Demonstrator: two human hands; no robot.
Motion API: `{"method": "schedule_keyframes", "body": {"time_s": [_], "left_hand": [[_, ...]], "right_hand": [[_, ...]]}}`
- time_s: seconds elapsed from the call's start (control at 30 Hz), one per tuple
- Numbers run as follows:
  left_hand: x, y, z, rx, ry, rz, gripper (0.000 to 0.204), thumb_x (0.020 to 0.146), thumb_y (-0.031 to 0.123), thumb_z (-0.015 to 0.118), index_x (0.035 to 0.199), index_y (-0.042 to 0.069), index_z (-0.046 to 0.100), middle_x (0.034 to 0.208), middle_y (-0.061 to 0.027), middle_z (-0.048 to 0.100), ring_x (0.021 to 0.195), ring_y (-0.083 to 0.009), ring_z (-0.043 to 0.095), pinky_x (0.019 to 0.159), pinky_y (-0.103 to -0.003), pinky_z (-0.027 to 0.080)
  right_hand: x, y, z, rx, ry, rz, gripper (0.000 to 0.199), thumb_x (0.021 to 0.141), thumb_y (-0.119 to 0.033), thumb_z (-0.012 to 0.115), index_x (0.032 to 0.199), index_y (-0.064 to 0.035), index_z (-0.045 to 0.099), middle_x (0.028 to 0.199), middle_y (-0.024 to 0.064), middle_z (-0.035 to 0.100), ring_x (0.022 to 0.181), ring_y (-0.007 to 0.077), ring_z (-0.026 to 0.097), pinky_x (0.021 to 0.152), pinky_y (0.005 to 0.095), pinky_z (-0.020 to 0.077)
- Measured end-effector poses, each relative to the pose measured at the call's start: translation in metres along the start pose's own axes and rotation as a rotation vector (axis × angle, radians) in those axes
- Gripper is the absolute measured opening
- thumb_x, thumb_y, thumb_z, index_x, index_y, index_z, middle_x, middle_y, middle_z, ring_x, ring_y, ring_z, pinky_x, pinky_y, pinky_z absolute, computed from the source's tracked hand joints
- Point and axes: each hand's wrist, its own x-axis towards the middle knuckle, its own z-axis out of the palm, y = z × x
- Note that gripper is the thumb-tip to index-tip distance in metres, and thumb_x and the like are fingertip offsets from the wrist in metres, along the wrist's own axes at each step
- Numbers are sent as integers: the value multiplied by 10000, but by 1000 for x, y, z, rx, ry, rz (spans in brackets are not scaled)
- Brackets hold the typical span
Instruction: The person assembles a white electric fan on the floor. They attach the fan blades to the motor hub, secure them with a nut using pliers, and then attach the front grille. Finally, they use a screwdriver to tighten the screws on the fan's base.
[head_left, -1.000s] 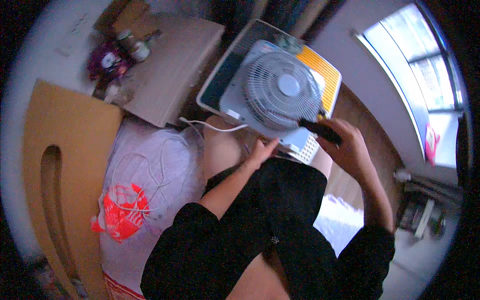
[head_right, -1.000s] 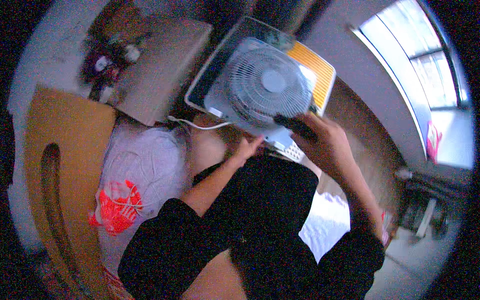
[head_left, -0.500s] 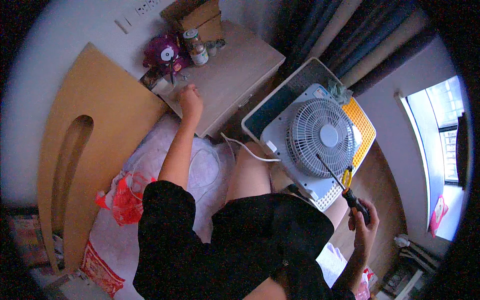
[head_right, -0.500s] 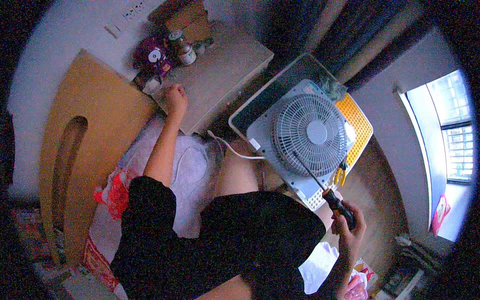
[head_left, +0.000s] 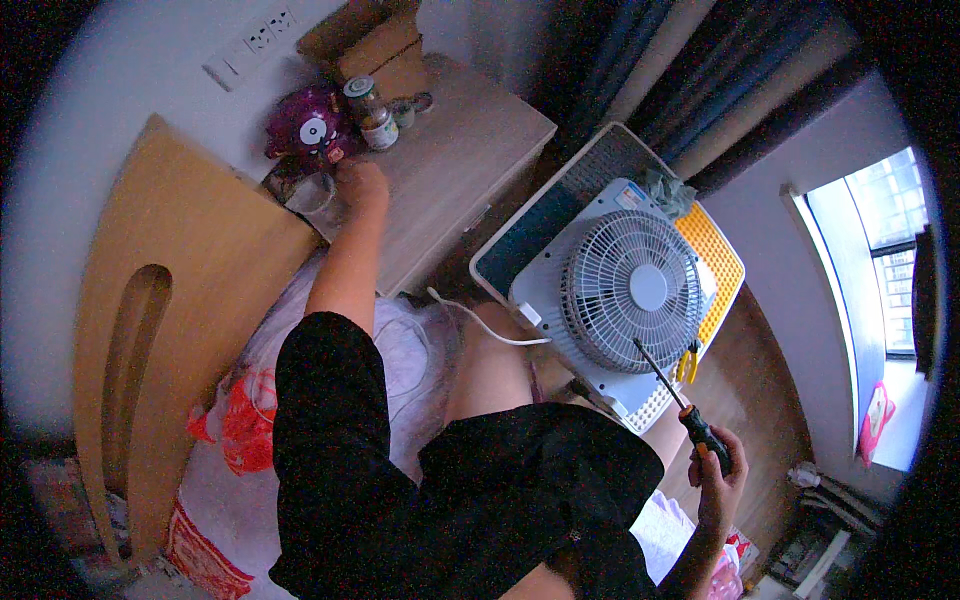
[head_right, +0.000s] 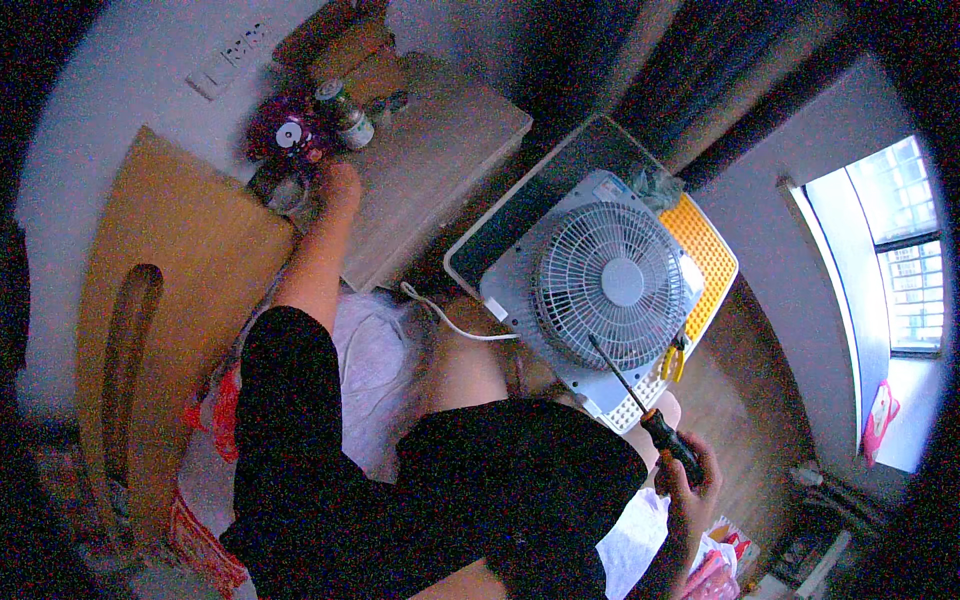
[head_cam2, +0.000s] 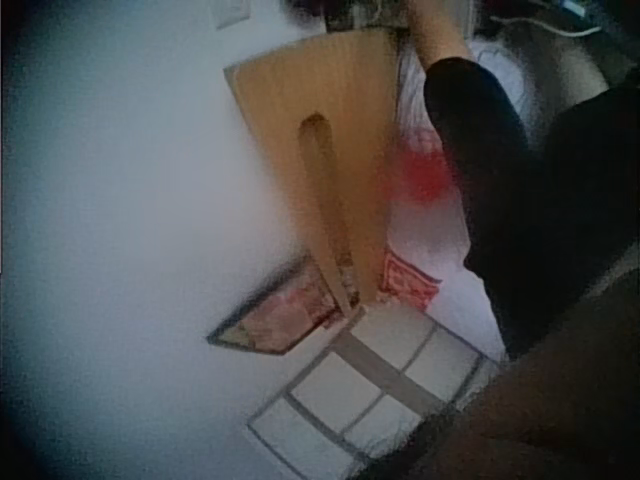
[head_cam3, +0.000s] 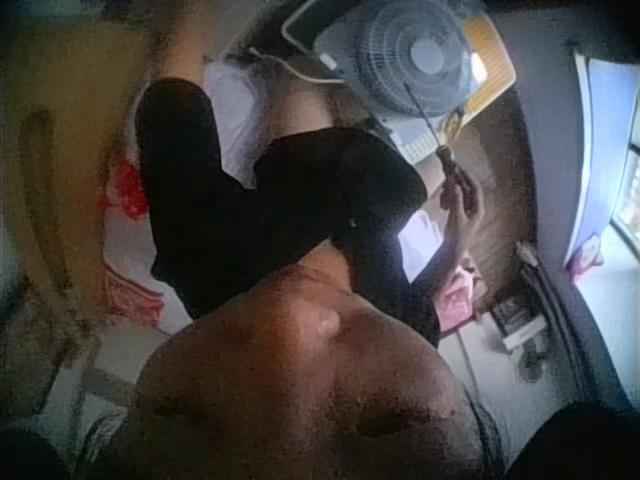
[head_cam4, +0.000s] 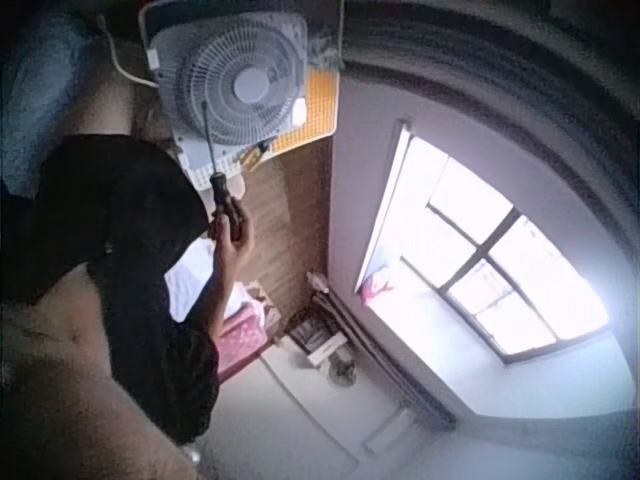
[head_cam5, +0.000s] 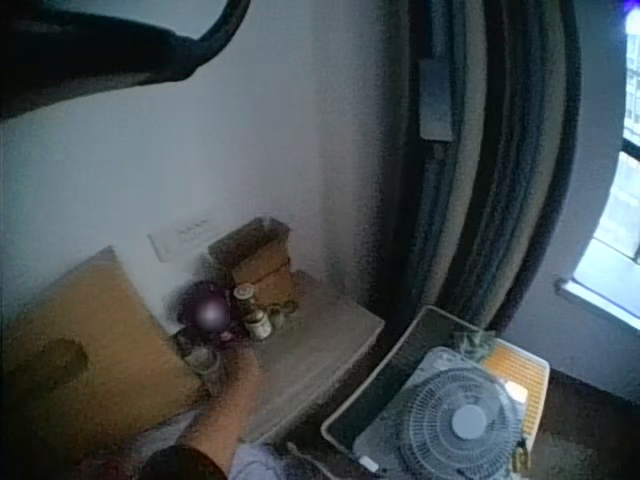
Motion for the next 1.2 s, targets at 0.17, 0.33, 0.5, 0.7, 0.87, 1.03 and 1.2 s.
{"method": "schedule_keyframes", "body": {"time_s": [0.17, 0.33, 0.5, 0.7, 0.87, 1.03, 1.2], "left_hand": [[-39, 43, -45, -152, -65, 94, 252, 830, 106, 463, 1017, -20, 575, 1085, -217, 546, 943, -355, 575, 737, -441, 491], [-10, -5, -25, -193, 52, 234, 232, 799, 66, 501, 997, -30, 572, 934, -221, 612, 834, -370, 613, 684, -447, 509], [-18, 12, -38, -65, 69, 152, 263, 811, 63, 474, 1065, 7, 513, 971, -195, 590, 867, -363, 602, 692, -452, 507], [-36, 20, -60, -154, 279, 271, 167, 831, 68, 442, 963, 5, 522, 994, -177, 548, 895, -377, 572, 716, -469, 487], [-54, 39, -85, -494, 373, 458, 147, 860, 130, 494, 922, 7, 543, 851, -144, 576, 781, -305, 577, 640, -407, 464], [-187, 75, -146, -2008, -849, -44, 178, 899, 142, 502, 981, -12, 539, 782, -28, 509, 669, -100, 467, 598, -205, 423], [-293, 89, -177, -2371, -1661, -273, 156, 913, 126, 468, 968, -6, 530, 762, -25, 445, 630, -88, 370, 526, -187, 335]], "right_hand": [[-12, 4, -7, -20, 66, 57, 291, 832, -128, 561, 1088, 1, 508, 682, 44, 522, 482, 78, 454, 415, 197, 337], [1, 5, -2, 2, 14, 22, 318, 815, -146, 601, 1080, 10, 520, 692, 57, 545, 487, 79, 466, 420, 200, 353], [-1, 2, -2, 31, 36, 71, 355, 790, -158, 626, 1084, 14, 525, 707, 64, 559, 489, 81, 475, 428, 194, 368], [-5, 2, -8, 96, 0, 123, 321, 790, -95, 624, 1092, -23, 545, 865, 47, 620, 623, 60, 535, 513, 181, 408], [-5, 17, -8, 100, 35, 72, 310, 784, -90, 624, 1080, -28, 555, 862, 41, 609, 624, 66, 531, 524, 183, 406], [-10, 14, 4, 186, 17, 122, 311, 786, -105, 627, 1082, -42, 556, 832, 33, 596, 624, 73, 530, 532, 195, 412], [-27, 13, 22, 164, -101, 74, 333, 775, -123, 624, 1085, -31, 542, 805, 48, 575, 632, 97, 503, 558, 214, 382]]}}
